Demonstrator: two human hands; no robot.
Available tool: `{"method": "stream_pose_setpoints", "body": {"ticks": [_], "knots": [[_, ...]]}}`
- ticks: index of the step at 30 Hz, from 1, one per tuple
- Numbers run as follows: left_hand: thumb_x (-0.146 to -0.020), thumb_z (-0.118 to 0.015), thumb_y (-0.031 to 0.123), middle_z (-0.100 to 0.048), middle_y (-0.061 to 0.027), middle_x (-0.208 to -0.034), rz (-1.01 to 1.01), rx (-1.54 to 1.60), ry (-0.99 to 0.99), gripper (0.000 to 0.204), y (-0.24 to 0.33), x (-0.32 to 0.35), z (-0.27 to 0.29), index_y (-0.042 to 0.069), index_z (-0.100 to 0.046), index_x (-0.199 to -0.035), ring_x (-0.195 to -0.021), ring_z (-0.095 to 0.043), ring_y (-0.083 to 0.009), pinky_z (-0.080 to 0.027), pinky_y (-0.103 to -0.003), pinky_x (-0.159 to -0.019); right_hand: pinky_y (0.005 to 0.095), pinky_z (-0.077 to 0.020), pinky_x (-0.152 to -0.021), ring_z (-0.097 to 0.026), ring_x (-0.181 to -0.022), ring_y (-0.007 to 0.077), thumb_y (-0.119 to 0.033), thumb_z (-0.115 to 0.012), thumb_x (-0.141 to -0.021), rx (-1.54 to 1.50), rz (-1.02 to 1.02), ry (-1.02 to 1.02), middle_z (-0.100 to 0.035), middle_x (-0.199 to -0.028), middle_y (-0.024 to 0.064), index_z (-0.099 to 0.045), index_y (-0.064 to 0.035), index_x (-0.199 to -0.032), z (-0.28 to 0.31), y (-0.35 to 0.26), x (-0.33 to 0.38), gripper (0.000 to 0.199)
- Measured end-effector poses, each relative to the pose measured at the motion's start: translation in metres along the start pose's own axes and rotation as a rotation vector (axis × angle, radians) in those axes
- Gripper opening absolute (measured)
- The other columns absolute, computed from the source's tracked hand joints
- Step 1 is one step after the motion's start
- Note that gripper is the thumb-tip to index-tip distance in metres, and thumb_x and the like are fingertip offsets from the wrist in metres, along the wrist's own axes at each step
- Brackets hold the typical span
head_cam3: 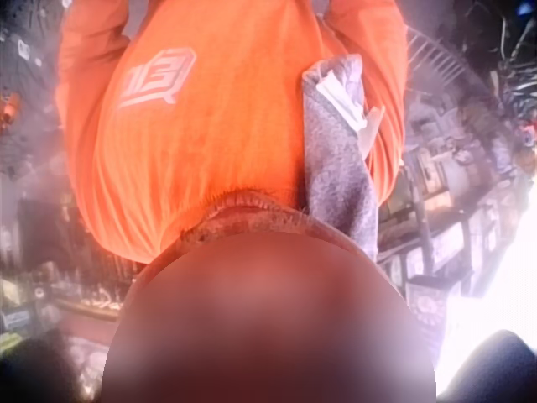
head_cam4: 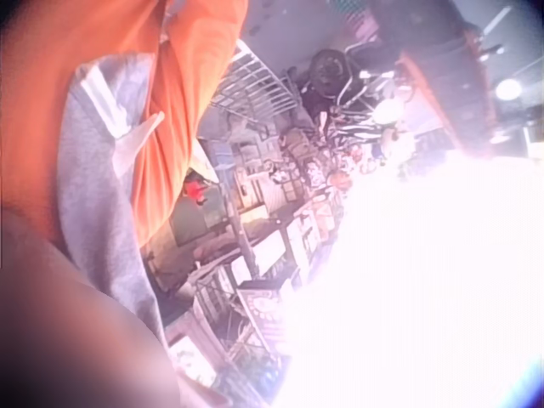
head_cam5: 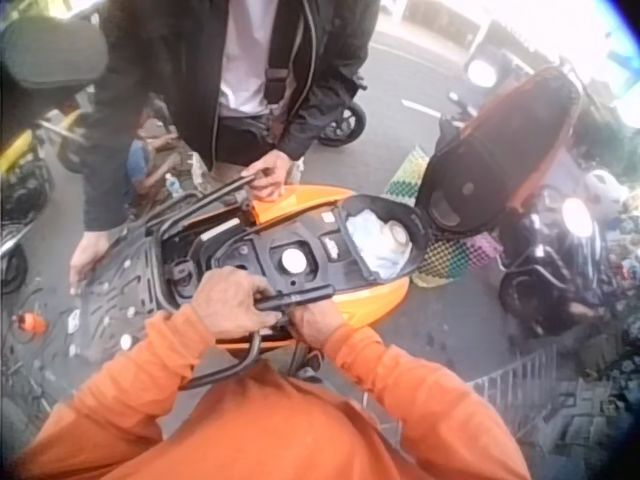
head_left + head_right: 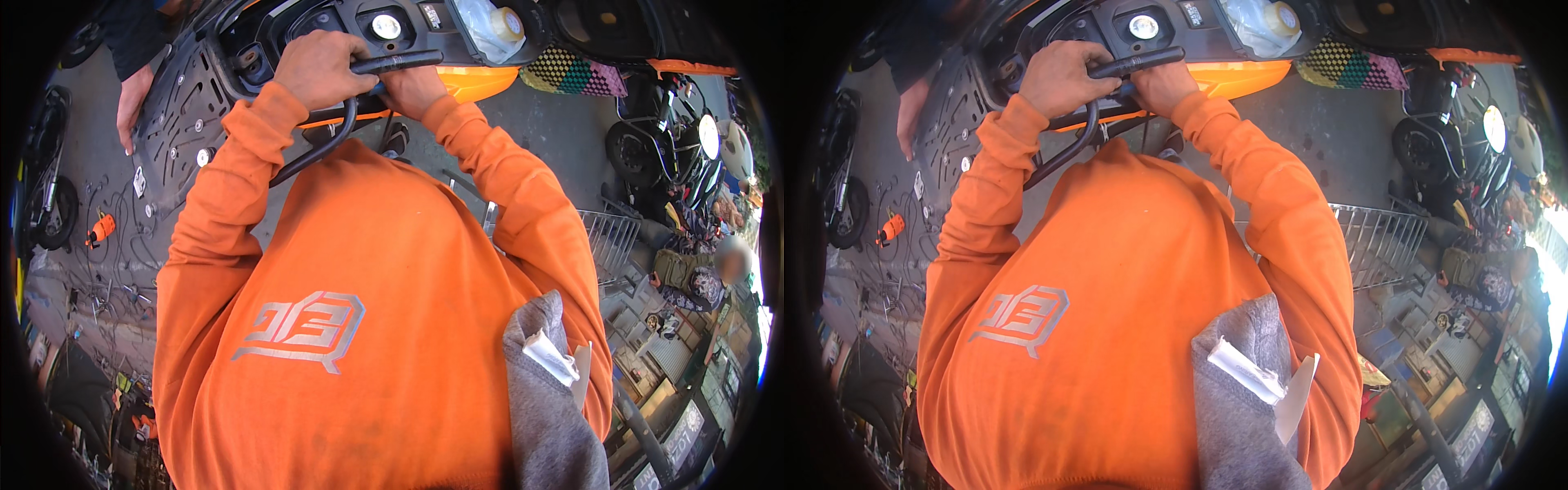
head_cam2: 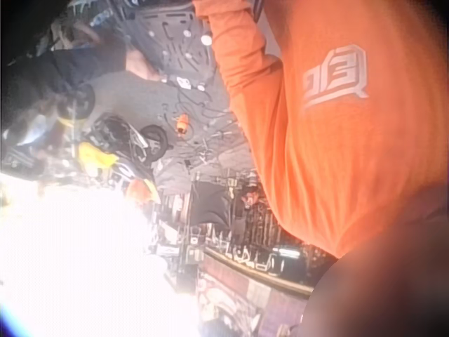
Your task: The person uses a screwdriver to loosen and remove screws from a black metal frame attached to the rear of a yellow motorcycle. They then use a wrench to tighten bolts on the same frame while another person holds the motorcycle steady.
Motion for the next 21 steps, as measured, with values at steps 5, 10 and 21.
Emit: {"method": "stream_pose_setpoints", "body": {"ticks": [5, 10, 21], "knots": [[-0.073, -0.075, 0.039, -0.074, -0.0121, -0.079, 0.01, 0.002, -0.015, 0.039, 0.001, -0.001, -0.001, 0.008, -0.078, -0.098, -0.074, -0.071, -0.0302, -0.054, -0.039, -0.071, 0.049, -0.0513, -0.086, -0.067, -0.101, 0.0335, -0.028, -0.072, -0.08, -0.005, -0.068, -0.046, -0.068, -0.104, 0.0134, -0.062, -0.0045, -0.12, 0.001, 0.001, 0.005, 0.048], [-0.074, -0.075, 0.038, -0.073, -0.0114, -0.075, -0.005, 0.005, -0.007, 0.039, 0.001, -0.002, -0.001, 0.008, -0.078, -0.098, -0.07, -0.07, -0.0285, -0.054, -0.039, -0.068, 0.053, -0.0477, -0.092, -0.067, -0.104, 0.035, -0.028, -0.07, -0.08, 0.015, 0.005, -0.143, -0.07, -0.105, 0.0144, -0.057, -0.005, -0.127, -0.016, -0.006, 0.013, 0.053], [-0.073, -0.076, 0.036, -0.071, -0.0104, -0.069, 0.041, 0.04, -0.032, 0.037, 0.003, -0.002, -0.001, 0.007, -0.078, -0.096, -0.06, -0.068, -0.0265, -0.052, -0.038, -0.065, 0.0486, -0.0491, -0.081, -0.069, -0.073, 0.032, -0.04, -0.071, -0.085, -0.017, -0.175, -0.138, -0.071, -0.078, 0.0108, -0.071, -0.0087, -0.095, -0.003, 0.006, 0.011, 0.033]]}}
Point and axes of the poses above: each hand's wrist, its own x-axis away from the middle knuckle, its own z-axis out of the back of the hand, y = z × x, the point moved 10 cm from there along -x, towards the middle knuckle
